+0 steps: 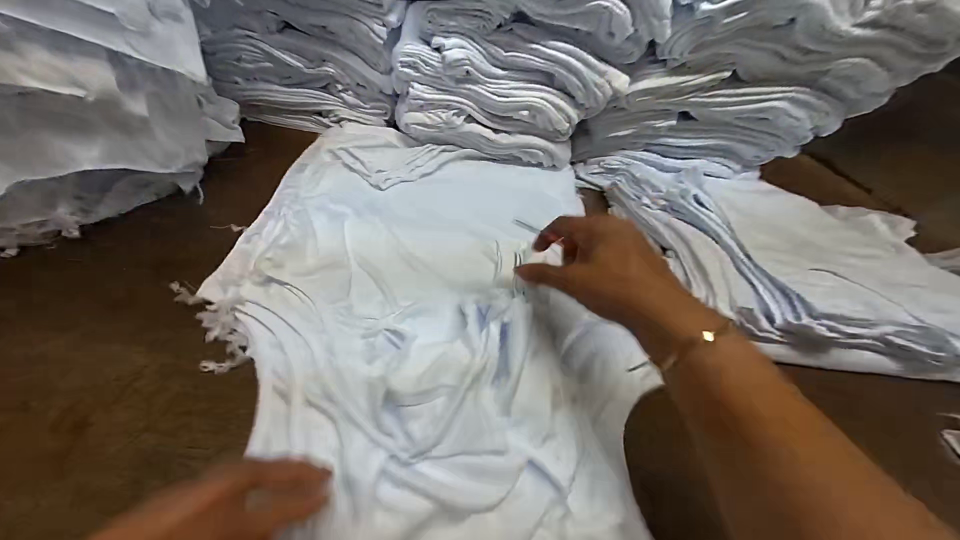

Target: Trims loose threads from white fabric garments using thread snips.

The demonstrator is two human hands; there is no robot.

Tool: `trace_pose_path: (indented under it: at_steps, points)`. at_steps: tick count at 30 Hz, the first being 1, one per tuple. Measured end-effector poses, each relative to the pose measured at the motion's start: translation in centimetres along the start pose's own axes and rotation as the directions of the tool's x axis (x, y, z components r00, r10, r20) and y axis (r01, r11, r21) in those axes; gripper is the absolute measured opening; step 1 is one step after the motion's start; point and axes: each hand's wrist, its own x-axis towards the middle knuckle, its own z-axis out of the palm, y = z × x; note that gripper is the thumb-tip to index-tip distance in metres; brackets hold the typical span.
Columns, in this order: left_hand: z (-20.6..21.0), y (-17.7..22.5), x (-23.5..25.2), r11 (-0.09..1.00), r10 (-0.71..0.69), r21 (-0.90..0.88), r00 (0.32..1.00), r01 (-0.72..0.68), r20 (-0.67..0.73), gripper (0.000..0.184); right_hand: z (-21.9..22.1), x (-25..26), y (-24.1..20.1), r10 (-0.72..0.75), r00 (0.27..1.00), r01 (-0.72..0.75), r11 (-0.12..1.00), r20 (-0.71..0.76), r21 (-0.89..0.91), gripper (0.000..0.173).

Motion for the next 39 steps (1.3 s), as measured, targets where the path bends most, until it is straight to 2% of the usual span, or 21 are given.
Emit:
trace_pose_path:
  at_steps: [2, 3, 5, 6, 7, 9, 11, 13, 17, 18, 20, 23, 26, 27, 28, 30, 32, 33, 35, 37, 39]
  points:
    - [0.0, -2.1, 2.2, 0.99, 0.054, 0.136, 0.998, -0.047, -0.044, 0.048, 1.2, -4.4, -1.4, -0.068, 0.995, 0.053, 0.98, 0.077, 0.192, 0.059]
    - [1.1, -3.0, 3.2, 0.981, 0.087, 0.179, 0.993, -0.071, -0.081, 0.055, 1.9, -6.3, -1.9, -0.072, 0.987, 0.043, 0.979, 0.141, 0.198, 0.072]
    - [4.1, -4.1, 4.9, 0.952, 0.126, 0.295, 0.982, -0.08, -0.14, 0.067, 3.6, -8.9, -2.3, -0.019, 0.968, 0.008, 0.999, 0.251, 0.046, 0.092]
    - [5.6, -4.1, 5.6, 0.924, 0.135, 0.376, 0.979, -0.069, -0.154, 0.071, 4.4, -9.7, -2.4, 0.021, 0.969, -0.015, 1.0, 0.247, -0.026, 0.089]
    - [6.9, -4.0, 6.2, 0.881, 0.15, 0.469, 0.977, -0.063, -0.152, 0.072, 5.1, -10.5, -2.1, 0.038, 0.981, -0.03, 0.999, 0.19, -0.043, 0.075]
    - [8.4, -4.1, 7.0, 0.782, 0.177, 0.62, 0.977, -0.066, -0.119, 0.062, 5.4, -11.9, -1.2, 0.039, 0.999, -0.041, 0.997, 0.029, 0.064, 0.042]
    - [8.1, -4.4, 7.0, 0.728, 0.196, 0.68, 0.977, -0.09, -0.081, 0.05, 4.3, -14.1, 0.5, 0.067, 0.995, -0.048, 0.975, -0.079, 0.217, 0.025]
    - [6.6, -4.7, 5.9, 0.729, 0.203, 0.676, 0.978, -0.114, -0.055, 0.038, 3.0, -18.2, 3.3, 0.137, 0.989, -0.105, 0.919, -0.06, 0.379, 0.022]
    - [2.4, -5.0, 3.1, 0.749, 0.112, 0.66, 0.993, -0.063, -0.033, 0.025, 1.2, -28.6, 7.3, 0.157, 0.968, -0.23, 0.863, 0.195, 0.449, 0.03]
    - [1.4, -4.6, 2.9, 0.772, 0.074, 0.635, 0.997, -0.036, -0.033, 0.024, 0.7, -30.5, 7.4, 0.212, 0.964, -0.263, 0.847, 0.16, 0.462, 0.03]
    - [0.2, -3.3, 3.4, 0.806, 0.078, 0.592, 0.993, -0.011, -0.088, 0.039, 0.3, -32.5, 6.6, 0.346, 0.937, -0.284, 0.823, -0.038, 0.492, 0.024]
    - [2.2, -1.5, 5.7, 0.809, 0.219, 0.58, 0.964, -0.096, -0.148, 0.068, 1.9, -30.7, 3.3, 0.363, 0.89, -0.229, 0.879, -0.275, 0.418, 0.042]
    - [6.5, -2.1, 7.5, 0.781, 0.146, 0.62, 0.987, -0.076, -0.063, 0.086, 5.2, -26.2, 0.4, 0.426, 0.853, -0.392, 0.904, -0.301, 0.167, 0.083]
    - [7.2, -2.8, 7.7, 0.774, 0.14, 0.629, 0.988, -0.072, -0.059, 0.077, 6.3, -24.8, 0.5, 0.458, 0.849, -0.432, 0.889, -0.265, 0.153, 0.08]
    - [7.3, -3.5, 7.8, 0.785, 0.163, 0.614, 0.984, -0.083, -0.076, 0.064, 7.1, -23.8, 1.0, 0.484, 0.845, -0.443, 0.872, -0.227, 0.208, 0.064]
    - [6.1, -4.3, 7.4, 0.811, 0.225, 0.57, 0.969, -0.13, -0.099, 0.038, 7.3, -23.3, 2.4, 0.514, 0.837, -0.373, 0.787, -0.188, 0.491, 0.023]
    - [4.2, -4.8, 6.4, 0.818, 0.254, 0.551, 0.962, -0.162, -0.095, 0.026, 4.6, -25.0, 2.2, 0.528, 0.846, -0.29, 0.569, -0.072, 0.769, 0.014]
    - [3.2, -4.9, 5.7, 0.838, 0.244, 0.522, 0.965, -0.162, -0.093, 0.024, 2.9, -26.4, 1.8, 0.484, 0.875, -0.293, 0.532, -0.001, 0.795, 0.014]
    - [1.5, -5.0, 4.3, 0.888, 0.203, 0.434, 0.976, -0.152, -0.074, 0.023, 0.0, -29.8, 1.8, 0.241, 0.948, -0.318, 0.681, 0.208, 0.66, 0.019]
    - [0.2, -4.9, 3.0, 0.943, 0.162, 0.303, 0.985, -0.136, -0.062, 0.027, -1.3, -32.1, 1.8, 0.171, 0.905, -0.321, 0.876, 0.391, 0.36, 0.047]
    - [-0.4, -3.7, 1.8, 0.992, 0.114, 0.067, 0.985, -0.106, -0.132, 0.029, -1.8, -33.0, 2.1, 0.222, 0.929, -0.282, 0.943, 0.298, 0.177, 0.05]
